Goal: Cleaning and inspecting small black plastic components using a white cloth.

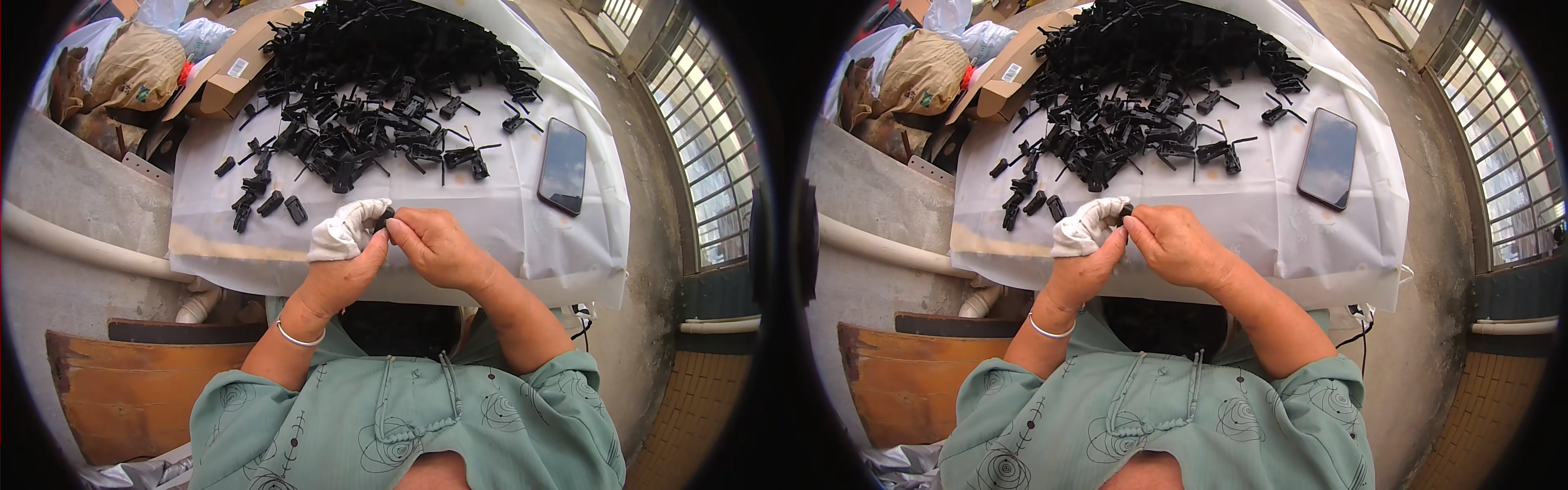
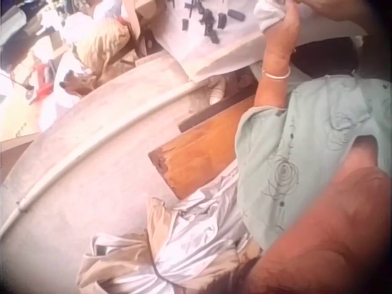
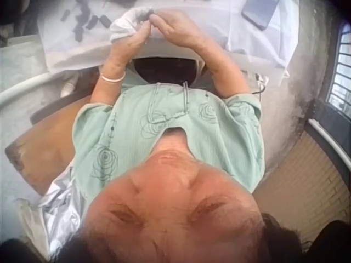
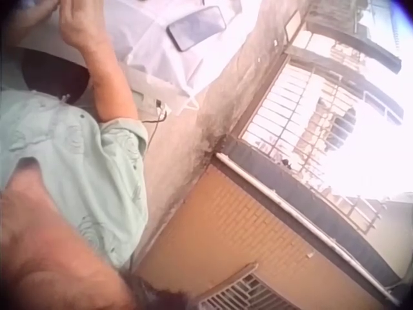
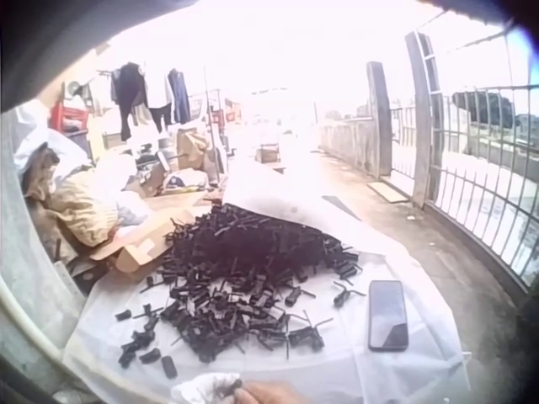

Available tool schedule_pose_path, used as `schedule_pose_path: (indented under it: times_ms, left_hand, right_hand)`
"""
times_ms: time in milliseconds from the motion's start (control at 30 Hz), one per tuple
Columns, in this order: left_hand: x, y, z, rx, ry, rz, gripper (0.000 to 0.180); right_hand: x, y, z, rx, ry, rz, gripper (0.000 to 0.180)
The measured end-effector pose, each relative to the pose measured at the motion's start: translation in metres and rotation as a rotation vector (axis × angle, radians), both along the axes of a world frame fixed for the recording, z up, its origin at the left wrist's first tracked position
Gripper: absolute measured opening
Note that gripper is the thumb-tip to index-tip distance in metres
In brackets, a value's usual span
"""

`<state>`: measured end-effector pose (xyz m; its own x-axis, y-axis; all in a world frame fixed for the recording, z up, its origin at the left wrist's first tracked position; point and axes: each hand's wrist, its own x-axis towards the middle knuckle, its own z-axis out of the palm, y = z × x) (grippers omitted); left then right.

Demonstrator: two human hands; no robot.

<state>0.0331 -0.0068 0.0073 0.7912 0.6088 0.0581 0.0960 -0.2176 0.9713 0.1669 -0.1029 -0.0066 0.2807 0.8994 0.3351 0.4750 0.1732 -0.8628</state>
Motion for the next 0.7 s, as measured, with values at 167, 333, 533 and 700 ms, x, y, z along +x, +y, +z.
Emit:
schedule_pose_path:
  times_ms: [167, 333, 533, 700]
  left_hand:
    - [0.002, -0.005, -0.015, 0.407, -0.165, 0.048, 0.029]
    - [0.000, -0.001, -0.023, 0.525, -0.099, 0.074, 0.030]
    - [-0.001, -0.006, -0.005, 0.053, -0.028, 0.074, 0.031]
    - [0.000, -0.002, -0.017, 0.503, -0.100, 0.056, 0.032]
  right_hand:
    - [-0.010, 0.003, -0.001, -0.087, 0.124, -0.066, 0.023]
    - [-0.017, 0.011, -0.009, 0.014, -0.017, -0.151, 0.024]
    - [-0.008, 0.007, -0.009, -0.016, 0.270, 0.058, 0.025]
    - [-0.012, 0.007, -0.006, -0.098, 0.192, -0.047, 0.028]
